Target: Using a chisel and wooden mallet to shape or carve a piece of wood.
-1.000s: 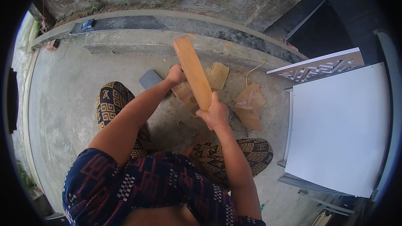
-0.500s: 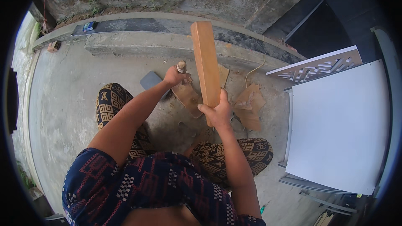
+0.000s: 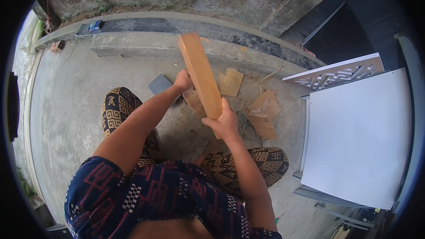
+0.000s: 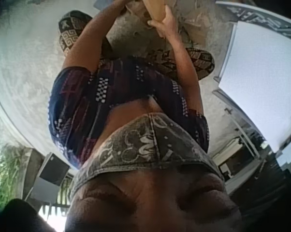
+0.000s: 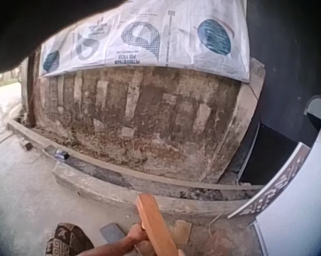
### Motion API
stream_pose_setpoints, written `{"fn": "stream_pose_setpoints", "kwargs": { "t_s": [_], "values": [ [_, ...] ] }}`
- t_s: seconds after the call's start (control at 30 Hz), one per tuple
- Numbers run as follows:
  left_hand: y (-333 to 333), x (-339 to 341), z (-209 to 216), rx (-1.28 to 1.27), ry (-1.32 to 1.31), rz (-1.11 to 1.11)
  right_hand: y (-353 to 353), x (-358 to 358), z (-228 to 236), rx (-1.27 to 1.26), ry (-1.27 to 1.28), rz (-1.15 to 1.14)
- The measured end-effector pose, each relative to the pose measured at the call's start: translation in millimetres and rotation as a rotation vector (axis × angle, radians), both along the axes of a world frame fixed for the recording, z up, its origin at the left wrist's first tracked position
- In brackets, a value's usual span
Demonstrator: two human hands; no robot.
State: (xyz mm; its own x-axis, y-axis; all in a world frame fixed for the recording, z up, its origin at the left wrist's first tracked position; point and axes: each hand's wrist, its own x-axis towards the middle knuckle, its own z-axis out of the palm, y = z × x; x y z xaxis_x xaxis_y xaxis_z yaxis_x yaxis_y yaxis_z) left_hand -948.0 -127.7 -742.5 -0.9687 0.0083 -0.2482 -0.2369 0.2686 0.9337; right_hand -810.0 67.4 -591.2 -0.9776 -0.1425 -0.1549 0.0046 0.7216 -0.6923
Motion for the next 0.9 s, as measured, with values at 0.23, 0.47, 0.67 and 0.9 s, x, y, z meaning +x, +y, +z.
{"fn": "stream_pose_setpoints", "kwargs": {
  "t_s": [0.23,0.47,0.67,0.9],
  "values": [
    [-9,-7,-22,-0.016,0.052,0.008,-5,1,4,-0.15,0.242,0.003],
    [-12,-7,-18,0.098,0.059,-0.001,0,-2,-6,-0.029,0.038,-0.023],
    [-4,-7,-6,-0.084,-0.078,-0.04,-8,1,17,-0.268,0.379,-0.043],
    [-18,-8,-37,0.105,0.064,-0.017,-11,-5,-2,0.262,-0.019,0.042]
  ]
}}
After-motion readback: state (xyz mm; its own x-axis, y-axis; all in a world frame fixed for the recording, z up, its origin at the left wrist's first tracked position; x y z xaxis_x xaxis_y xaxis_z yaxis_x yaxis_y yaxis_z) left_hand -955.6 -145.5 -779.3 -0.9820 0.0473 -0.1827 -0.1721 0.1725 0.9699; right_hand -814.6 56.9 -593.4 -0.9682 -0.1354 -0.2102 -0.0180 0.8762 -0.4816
